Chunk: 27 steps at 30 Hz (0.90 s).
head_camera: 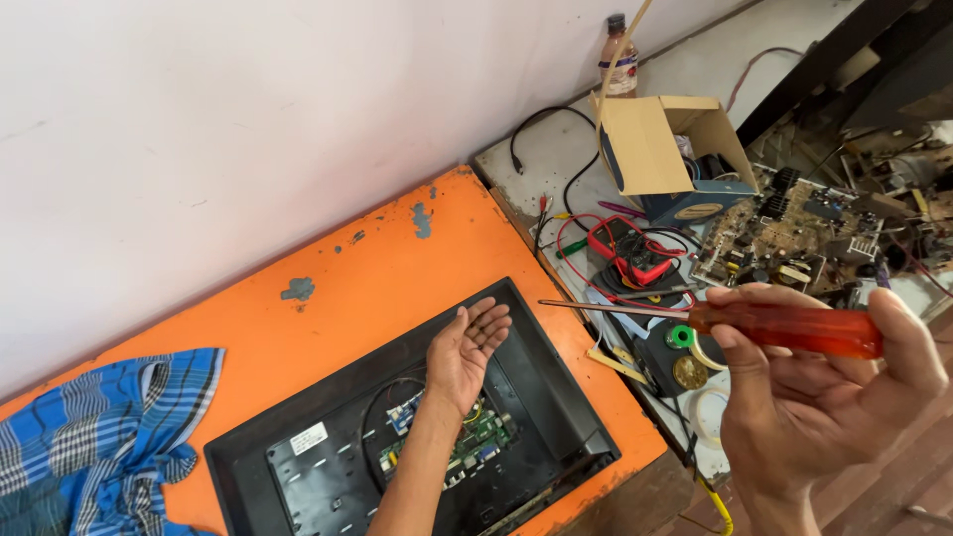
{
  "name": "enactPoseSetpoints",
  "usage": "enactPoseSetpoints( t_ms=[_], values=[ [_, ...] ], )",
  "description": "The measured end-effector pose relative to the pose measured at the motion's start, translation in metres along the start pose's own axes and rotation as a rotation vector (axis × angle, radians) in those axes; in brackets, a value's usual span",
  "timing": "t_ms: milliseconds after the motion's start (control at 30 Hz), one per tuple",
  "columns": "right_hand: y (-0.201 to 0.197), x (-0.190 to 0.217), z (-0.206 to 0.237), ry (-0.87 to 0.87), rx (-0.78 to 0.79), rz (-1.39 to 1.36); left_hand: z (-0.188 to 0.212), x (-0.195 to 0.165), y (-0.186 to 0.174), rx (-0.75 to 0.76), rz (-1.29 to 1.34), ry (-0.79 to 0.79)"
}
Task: The person uses a screwdriver to remove screws from the back panel of a disassembled television. They then use the screwdriver to point at and inspect various internal components, including circuit boards and connectors.
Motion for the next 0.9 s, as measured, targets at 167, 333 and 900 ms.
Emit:
enactPoseSetpoints(
  t_ms=[167,333,900],
  values=[
    [-0.004,-0.014,-0.014,0.057,0.011,0.002,-0.022,0.000,0.022,0.049,0.054,-0.017],
    [0.002,-0.020,-0.024,0.186,-0.072,-0.096,-0.045,0.006,0.022,0.031,0.042,0.035],
    [0.035,-0.059,-0.046,0.084,0.098,-0.023,-0.090,0.014,-0.009,-0.068,0.126,0.060]
  ],
)
Point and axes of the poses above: each hand's wrist, its own z-axis away from the middle knuckle, its own y-axis out of the palm, x = y × z, the point moved 3 cm from there along -z, towards the middle knuckle, and after that the axes turned 11 degrees about -z, right-handed, at the moved point
